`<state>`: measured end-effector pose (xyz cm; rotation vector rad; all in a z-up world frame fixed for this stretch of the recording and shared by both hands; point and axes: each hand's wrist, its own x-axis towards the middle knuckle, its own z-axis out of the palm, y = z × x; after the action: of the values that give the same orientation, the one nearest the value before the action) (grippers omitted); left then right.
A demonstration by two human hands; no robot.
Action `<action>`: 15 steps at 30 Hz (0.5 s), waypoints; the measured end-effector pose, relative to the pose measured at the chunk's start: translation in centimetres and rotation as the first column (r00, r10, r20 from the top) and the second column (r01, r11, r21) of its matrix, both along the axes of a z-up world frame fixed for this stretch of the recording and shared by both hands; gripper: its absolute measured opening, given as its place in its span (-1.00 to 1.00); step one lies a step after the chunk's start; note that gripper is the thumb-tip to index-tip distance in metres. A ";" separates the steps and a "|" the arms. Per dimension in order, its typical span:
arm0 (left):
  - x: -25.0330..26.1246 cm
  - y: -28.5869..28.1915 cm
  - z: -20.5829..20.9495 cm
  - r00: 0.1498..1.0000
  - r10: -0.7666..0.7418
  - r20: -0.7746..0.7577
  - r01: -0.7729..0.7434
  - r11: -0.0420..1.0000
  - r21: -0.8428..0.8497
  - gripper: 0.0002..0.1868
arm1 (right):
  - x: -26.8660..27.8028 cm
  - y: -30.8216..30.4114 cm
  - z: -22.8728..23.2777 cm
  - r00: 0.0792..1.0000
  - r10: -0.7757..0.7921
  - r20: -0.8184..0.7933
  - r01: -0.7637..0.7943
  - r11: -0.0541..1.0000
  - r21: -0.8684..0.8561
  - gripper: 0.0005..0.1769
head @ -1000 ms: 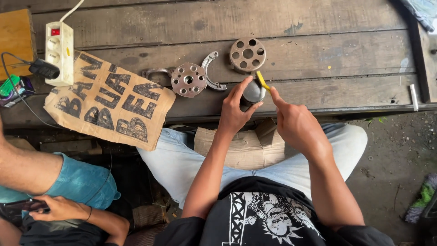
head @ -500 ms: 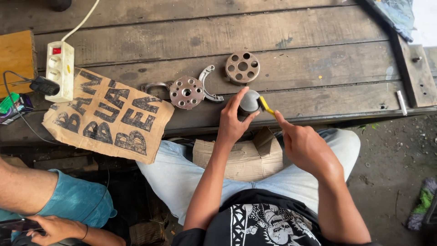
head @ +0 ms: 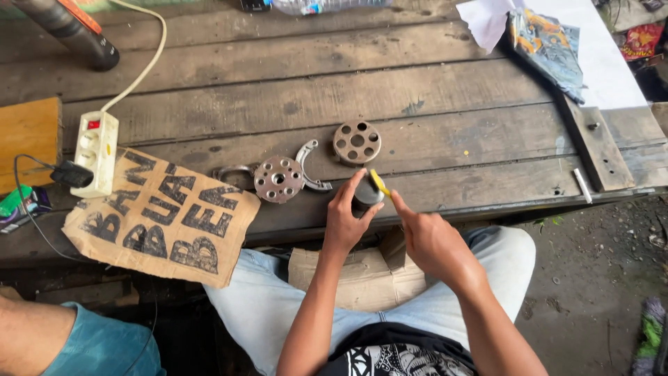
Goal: The person sits at a wooden workbench and uses a yellow-handled tool to scrape the surface of a cylindrical metal object. The person holds the object with their left hand and scrapes with their right hand, rotating the object to access different areas. Other metal parts, a power strip, and a water bottle are visible on the table.
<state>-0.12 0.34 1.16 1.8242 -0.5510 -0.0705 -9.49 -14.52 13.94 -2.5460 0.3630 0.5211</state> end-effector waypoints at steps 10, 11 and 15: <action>0.3 0.0 -0.1 1.000 0.010 0.014 -0.010 1.000 -0.009 -0.22 | -0.3 -0.1 -1.7 0.999 0.023 0.041 -0.023 1.000 0.001 -0.29; 0.3 0.0 -0.7 0.993 0.002 0.116 0.003 0.999 -0.042 -0.22 | -1.1 0.1 -1.2 0.999 -0.022 -0.039 0.021 1.000 -0.014 -0.29; 0.4 0.0 -1.2 0.971 -0.009 0.239 0.025 0.998 -0.062 -0.23 | 0.0 0.0 -2.7 0.997 -0.007 0.076 0.005 1.000 0.027 -0.28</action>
<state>0.26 0.35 -0.03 1.7763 -0.7298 0.1560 -9.50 -14.52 11.19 -2.5302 0.3340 0.4228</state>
